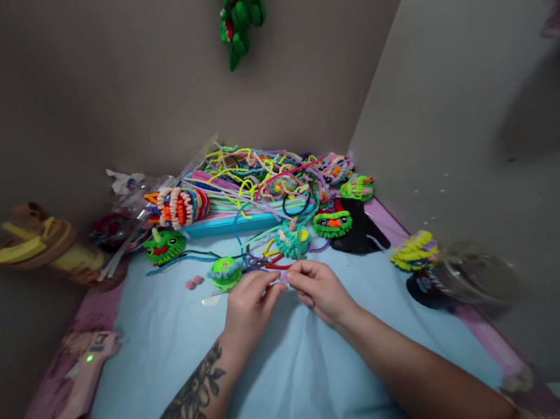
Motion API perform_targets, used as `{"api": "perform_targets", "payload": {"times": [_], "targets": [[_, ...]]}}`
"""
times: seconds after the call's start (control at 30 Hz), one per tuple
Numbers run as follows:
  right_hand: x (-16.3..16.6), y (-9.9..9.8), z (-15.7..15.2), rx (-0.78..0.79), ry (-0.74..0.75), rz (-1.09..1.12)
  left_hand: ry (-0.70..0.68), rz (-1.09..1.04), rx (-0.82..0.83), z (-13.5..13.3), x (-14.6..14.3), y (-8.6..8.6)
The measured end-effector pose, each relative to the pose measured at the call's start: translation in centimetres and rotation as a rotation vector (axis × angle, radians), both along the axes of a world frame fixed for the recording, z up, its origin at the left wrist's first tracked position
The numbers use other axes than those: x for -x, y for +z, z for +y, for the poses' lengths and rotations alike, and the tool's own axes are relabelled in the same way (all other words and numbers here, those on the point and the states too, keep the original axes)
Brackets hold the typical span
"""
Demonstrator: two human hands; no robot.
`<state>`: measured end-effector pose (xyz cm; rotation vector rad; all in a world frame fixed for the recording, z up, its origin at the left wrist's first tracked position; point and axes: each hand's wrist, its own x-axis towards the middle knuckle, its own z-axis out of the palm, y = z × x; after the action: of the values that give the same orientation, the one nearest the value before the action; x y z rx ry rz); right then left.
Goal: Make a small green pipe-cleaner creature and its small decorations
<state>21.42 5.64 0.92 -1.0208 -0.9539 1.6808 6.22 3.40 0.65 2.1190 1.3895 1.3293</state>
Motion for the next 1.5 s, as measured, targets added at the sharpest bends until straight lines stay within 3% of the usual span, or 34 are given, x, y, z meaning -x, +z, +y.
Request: {"api": "perform_targets", "payload": {"times": [0.1,0.2,0.37,0.53,0.67,0.8,0.93,1.23,1.5], "targets": [[0.2,-0.2,-0.2,-0.016,-0.019,-0.010,0.053,-0.048,0.053,-0.2,-0.2,0.3],[0.1,-0.5,-0.3,-0.094,-0.033,-0.077,0.080,-0.177,0.236,-0.1,-0.6,1.0],[-0.4,-0.9,-0.1,-0.383,-0.062,-0.334,0.045,-0.332,0.455,0.1,-0.8,1.5],[-0.6,-0.7,0.0,-0.459,-0.060,-0.370,-0.010,-0.478,0.594,0.3,-0.9,1.2],[-1.1,-0.1,-0.1,-0.642,-0.083,-0.452,-0.057,-0.661,0.760,0.5,-0.9,1.4],[-1.4,0.1,-0.2,-0.817,-0.066,-0.541,-0.154,-0.788,0.850,0.4,-1.0,1.5],[-1.3,-0.2,-0.3,-0.937,-0.121,-0.560,-0.175,-0.785,0.867,0.2,-1.2,1.3],[-0.9,-0.6,-0.4,-0.985,-0.155,-0.569,-0.071,-0.679,0.780,0.1,-1.5,1.3],[-1.1,-0.7,0.0,-0.689,-0.066,-0.495,-0.026,-0.602,0.668,0.4,-0.9,1.0]]}}
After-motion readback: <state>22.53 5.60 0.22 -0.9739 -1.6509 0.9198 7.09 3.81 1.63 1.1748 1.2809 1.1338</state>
